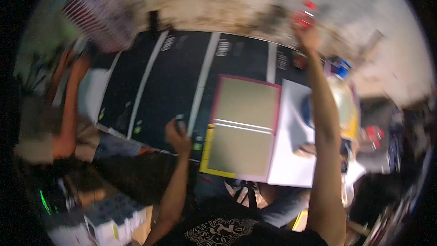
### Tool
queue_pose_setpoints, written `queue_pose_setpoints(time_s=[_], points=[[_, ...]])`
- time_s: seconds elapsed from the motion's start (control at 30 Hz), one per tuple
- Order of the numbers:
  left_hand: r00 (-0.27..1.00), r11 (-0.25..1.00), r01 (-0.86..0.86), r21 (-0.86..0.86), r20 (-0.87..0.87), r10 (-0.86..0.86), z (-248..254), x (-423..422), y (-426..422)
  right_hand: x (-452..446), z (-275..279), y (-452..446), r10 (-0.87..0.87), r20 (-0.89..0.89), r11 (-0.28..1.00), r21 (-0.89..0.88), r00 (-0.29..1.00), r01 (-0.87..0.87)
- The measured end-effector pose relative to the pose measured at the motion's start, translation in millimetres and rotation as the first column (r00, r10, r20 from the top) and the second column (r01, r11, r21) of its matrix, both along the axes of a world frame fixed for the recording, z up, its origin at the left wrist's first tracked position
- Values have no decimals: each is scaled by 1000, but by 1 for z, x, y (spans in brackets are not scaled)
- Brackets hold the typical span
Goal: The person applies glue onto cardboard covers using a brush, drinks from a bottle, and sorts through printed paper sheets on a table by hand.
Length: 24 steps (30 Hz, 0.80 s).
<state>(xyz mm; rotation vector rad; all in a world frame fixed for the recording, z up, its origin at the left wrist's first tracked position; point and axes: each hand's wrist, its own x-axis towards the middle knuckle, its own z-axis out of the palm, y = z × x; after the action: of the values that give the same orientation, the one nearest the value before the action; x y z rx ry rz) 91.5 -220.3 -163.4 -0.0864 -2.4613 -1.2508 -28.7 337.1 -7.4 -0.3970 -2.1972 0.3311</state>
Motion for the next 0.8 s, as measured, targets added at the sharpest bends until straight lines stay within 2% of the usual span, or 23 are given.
queue_pose_setpoints(time_s=[0.03,0.07,0.1,0.13,0.2,0.27,0.33,0.37,0.47,0.5,0.53,0.6,0.63,0.7,0.73,0.8], points=[[998,992,-54,-114,-40,50,-13,1,-1,-11,-4,0,-102,214,978,-160,972,137],[998,993,-36,-114,40,41,0,3,-2,-17,-26,13,-21,198,981,-183,980,58],[999,992,-31,-124,25,34,2,3,-5,-19,-36,10,61,182,978,-208,981,-23],[999,998,-13,-55,-41,11,-8,4,-2,-21,-56,17,178,17,948,-270,984,-167],[998,993,-26,-114,49,32,11,3,-2,-30,-85,22,231,-40,897,-378,972,-229],[996,995,-29,-91,79,37,17,3,-2,-23,-100,41,146,199,885,-464,969,-38],[996,997,-20,-76,91,26,17,4,-3,-37,-138,72,-190,154,937,-266,970,226],[996,997,-20,-76,84,26,17,4,-3,-39,-152,81,-353,99,915,-171,930,366],[998,995,-20,-95,52,25,14,3,-3,-25,-136,64,-252,89,940,-216,964,266],[999,994,-24,-105,39,28,12,4,-3,-18,-116,38,-348,163,902,-209,923,377],[998,994,-28,-109,44,33,14,5,-3,-13,-106,28,-183,135,912,-347,974,220],[997,993,-43,-111,51,49,17,7,-4,3,-96,15,157,14,812,-571,988,-120],[997,993,-54,-106,45,59,18,9,-4,7,-92,-2,-37,2,840,-541,999,32],[997,994,-70,-90,26,72,17,11,-4,24,-75,-44,-178,44,861,-477,983,177],[996,993,-82,-85,21,84,16,13,-4,38,-64,-57,-135,114,884,-435,984,171],[995,992,-97,-76,12,99,14,13,-4,39,-111,-20,112,44,895,-439,993,-81]])
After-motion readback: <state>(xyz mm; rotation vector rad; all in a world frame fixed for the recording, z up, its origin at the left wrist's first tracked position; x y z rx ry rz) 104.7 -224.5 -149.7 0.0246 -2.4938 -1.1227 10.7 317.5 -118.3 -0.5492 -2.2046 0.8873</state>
